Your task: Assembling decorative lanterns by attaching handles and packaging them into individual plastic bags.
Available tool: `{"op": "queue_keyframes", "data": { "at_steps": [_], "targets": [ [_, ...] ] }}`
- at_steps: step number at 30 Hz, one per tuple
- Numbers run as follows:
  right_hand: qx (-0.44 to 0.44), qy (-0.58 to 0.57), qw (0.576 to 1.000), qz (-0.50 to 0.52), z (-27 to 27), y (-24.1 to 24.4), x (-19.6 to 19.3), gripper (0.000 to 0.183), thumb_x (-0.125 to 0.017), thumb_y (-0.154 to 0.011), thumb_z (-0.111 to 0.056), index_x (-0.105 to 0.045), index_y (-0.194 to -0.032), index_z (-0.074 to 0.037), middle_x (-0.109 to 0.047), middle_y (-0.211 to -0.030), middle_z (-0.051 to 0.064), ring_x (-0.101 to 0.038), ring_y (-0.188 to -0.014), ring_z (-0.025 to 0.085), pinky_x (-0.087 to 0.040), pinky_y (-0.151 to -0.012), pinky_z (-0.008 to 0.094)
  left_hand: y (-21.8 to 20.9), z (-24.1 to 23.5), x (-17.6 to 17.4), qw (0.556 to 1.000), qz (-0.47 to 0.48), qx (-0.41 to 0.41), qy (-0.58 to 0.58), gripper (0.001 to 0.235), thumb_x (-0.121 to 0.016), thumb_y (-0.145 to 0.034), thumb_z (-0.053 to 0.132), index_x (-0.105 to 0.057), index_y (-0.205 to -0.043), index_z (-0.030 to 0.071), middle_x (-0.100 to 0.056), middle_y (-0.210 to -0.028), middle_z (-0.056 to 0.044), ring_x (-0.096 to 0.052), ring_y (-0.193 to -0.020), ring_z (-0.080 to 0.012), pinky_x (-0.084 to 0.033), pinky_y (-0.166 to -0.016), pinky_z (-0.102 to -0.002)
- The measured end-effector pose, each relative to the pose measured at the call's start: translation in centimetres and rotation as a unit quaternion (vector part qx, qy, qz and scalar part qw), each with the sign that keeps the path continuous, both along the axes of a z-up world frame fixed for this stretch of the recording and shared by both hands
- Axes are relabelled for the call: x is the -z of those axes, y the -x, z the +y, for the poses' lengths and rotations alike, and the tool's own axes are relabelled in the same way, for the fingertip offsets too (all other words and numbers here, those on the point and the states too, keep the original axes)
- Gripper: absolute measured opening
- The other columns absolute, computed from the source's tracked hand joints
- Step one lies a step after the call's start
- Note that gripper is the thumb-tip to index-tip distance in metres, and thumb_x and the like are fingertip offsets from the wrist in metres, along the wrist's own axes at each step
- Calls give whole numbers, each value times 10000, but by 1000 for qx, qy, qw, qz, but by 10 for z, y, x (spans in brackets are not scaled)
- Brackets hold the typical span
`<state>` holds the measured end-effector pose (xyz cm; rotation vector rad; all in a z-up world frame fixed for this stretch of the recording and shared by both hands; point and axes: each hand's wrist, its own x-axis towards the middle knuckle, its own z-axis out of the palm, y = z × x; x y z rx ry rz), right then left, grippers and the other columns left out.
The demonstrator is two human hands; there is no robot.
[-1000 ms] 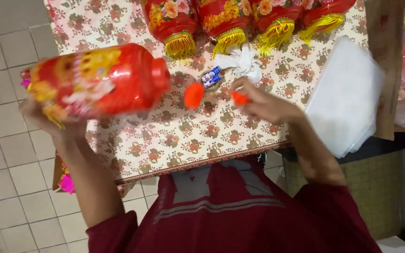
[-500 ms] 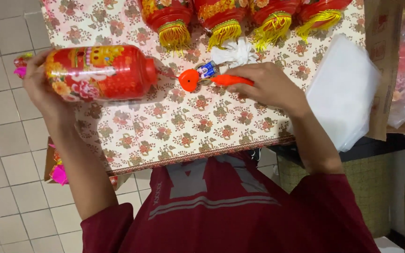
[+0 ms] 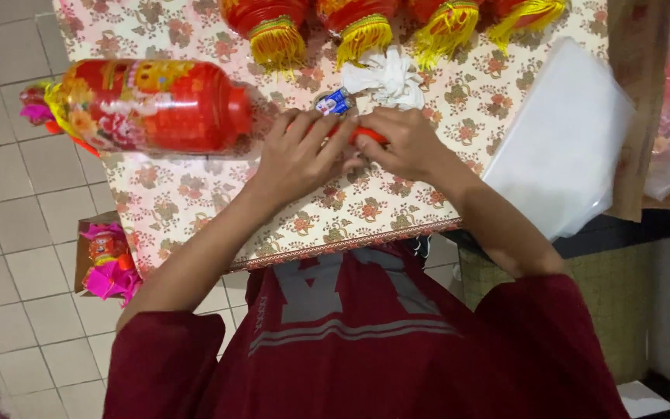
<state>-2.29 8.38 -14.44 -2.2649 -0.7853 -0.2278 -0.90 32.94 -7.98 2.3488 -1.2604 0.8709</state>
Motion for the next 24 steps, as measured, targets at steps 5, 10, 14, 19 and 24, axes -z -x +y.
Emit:
{"op": "queue_keyframes", "data": {
  "at_steps": [5, 10, 14, 19, 24],
  "targets": [
    [63, 61, 985, -150, 21, 5, -25, 466, -406, -1112, -419, -758, -997, -136, -576, -633, -7, -540, -421, 127, -434, -391, 230, -3, -5, 34, 999, 7, 15, 37, 302, -540, -1065, 282, -699, -1155, 41, -596, -858, -117, -621, -748, -280, -530, -709, -385],
    [79, 62, 965, -243, 29, 13, -43, 415, -498, -1082, -457, -768, -987, -156, -544, -617, -18, -511, -425, 132, -430, -383, 245, 4, -1, 26, 995, 42, 37, 85, 226, -563, -1024, 147, -690, -1092, -26, -540, -788, -155, -583, -681, -326, -515, -653, -424],
    [91, 82, 940, -318, 32, 13, -67, 367, -572, -1052, -453, -778, -955, -166, -594, -673, -4, -533, -477, 132, -465, -432, 251, 3, 1, 11, 988, 67, 62, 123, 307, -535, -1068, 243, -706, -1064, -13, -565, -795, -149, -597, -702, -322, -514, -671, -417],
    [82, 1, 971, -225, 27, 4, -44, 552, -467, -1087, -511, -780, -932, -82, -611, -608, 36, -567, -476, 157, -496, -444, 242, -2, 4, 35, 965, 114, 82, 220, 288, -612, -1043, 242, -755, -1118, 3, -674, -903, -133, -636, -752, -310, -545, -720, -421],
    [101, -62, 976, -185, -2, -2, 31, 398, -632, -1034, -492, -759, -821, -181, -448, -579, -36, -512, -446, 179, -469, -444, 283, -6, 10, 37, 958, 168, 65, 224, 312, -729, -986, 294, -770, -1118, 14, -704, -855, -136, -676, -755, -306, -531, -948, -503]
  ]
}}
